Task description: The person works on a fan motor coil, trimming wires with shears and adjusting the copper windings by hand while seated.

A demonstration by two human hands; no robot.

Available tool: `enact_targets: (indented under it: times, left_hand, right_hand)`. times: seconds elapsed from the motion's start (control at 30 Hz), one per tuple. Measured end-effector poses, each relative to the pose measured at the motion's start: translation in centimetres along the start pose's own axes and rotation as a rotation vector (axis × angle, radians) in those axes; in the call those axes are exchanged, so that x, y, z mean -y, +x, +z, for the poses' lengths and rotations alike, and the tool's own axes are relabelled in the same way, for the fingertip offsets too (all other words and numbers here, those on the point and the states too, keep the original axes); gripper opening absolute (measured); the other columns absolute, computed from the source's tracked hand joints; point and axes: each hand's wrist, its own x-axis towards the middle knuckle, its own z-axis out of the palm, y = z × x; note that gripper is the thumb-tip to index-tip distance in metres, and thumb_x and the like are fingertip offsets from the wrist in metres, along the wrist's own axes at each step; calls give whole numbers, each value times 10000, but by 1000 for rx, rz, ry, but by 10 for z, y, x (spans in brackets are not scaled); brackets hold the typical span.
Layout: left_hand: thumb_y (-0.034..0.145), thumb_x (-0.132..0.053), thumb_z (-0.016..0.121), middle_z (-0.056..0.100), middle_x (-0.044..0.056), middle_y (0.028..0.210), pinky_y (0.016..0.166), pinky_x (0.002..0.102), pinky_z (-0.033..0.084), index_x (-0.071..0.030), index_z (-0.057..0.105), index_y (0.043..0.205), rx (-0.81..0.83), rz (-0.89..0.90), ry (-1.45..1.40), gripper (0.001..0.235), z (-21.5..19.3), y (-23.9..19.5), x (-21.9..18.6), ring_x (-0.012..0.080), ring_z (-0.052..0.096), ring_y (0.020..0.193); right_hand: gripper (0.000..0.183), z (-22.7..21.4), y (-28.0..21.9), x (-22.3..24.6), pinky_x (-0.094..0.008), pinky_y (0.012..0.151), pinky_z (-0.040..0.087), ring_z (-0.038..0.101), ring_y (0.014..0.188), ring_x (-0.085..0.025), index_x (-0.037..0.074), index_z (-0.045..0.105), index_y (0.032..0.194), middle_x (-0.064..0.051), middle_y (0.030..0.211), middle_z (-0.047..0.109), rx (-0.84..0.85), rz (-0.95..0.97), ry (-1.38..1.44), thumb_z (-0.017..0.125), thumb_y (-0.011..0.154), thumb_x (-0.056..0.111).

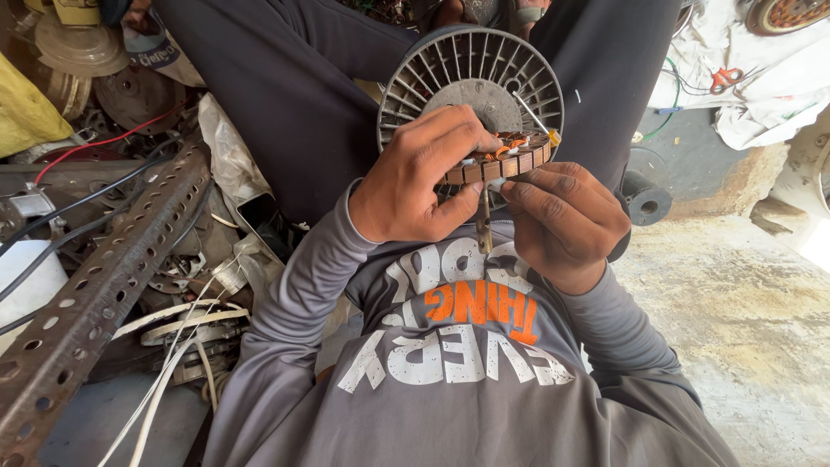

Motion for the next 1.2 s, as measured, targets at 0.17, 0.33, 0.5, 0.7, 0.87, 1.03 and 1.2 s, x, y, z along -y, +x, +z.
enact_targets:
  times: [0.17,0.33,0.5,0.7,0.87,1.03,1.2]
  left_hand:
    - [809,-14,710,601,111,982,742,355,530,4,613,1110,0,-53,-70,317,3,1,1,243,648,860]
    - [789,17,730,584,98,935,674,331,492,5,622,1091,-3,-86,-92,320,3,2,1,199,619,783]
    - [785,17,726,564,101,933,673,332,488,12,609,1078,-11,-63,-107,316,3,2,2,202,604,781]
    - [838,18,710,609,116,1044,783,326,548,11,610,1139,5,-44,-98,317,-1,-2,1,236,668,901]
    - [841,-9,703,619,128,1075,824,339,575,20,598,1134,-30,-67,-100,312,3,-5,1,257,687,944]
    - [853,-95,709,610,147,1046,779,356,572,32,617,1146,-32,-72,-86,332,4,-3,1,273,681,921]
    - [917,-277,781,616,138,1017,805,388,570,20,636,1112,-53,-93,-72,384,6,-7,5,275,667,914]
  right_hand:
    - [196,5,-1,2,-329,728,584,719,813,-271,-46,711,919,-149,866,700,-32,-12,-5,825,794,-145]
    - [203,6,-1,3,-334,719,577,708,802,-276,-58,706,915,-155,869,693,-34,-43,-29,813,772,-155]
    - [218,4,2,6,-347,740,582,707,833,-286,-65,715,956,-157,893,692,-3,-68,-77,826,788,-149]
    - [227,3,4,11,-357,749,584,701,839,-284,-50,724,995,-144,910,683,9,-55,-122,841,819,-132]
    - [248,3,5,9,-341,723,574,687,849,-274,-30,736,1007,-122,911,678,30,-41,-139,846,806,-125]
    - [255,3,8,2,-360,693,517,620,790,-266,18,766,900,-94,827,646,8,-32,-148,907,710,-78]
    - [274,6,8,-16,-421,912,510,577,1003,-264,19,640,822,-160,1001,562,-94,271,347,859,660,45]
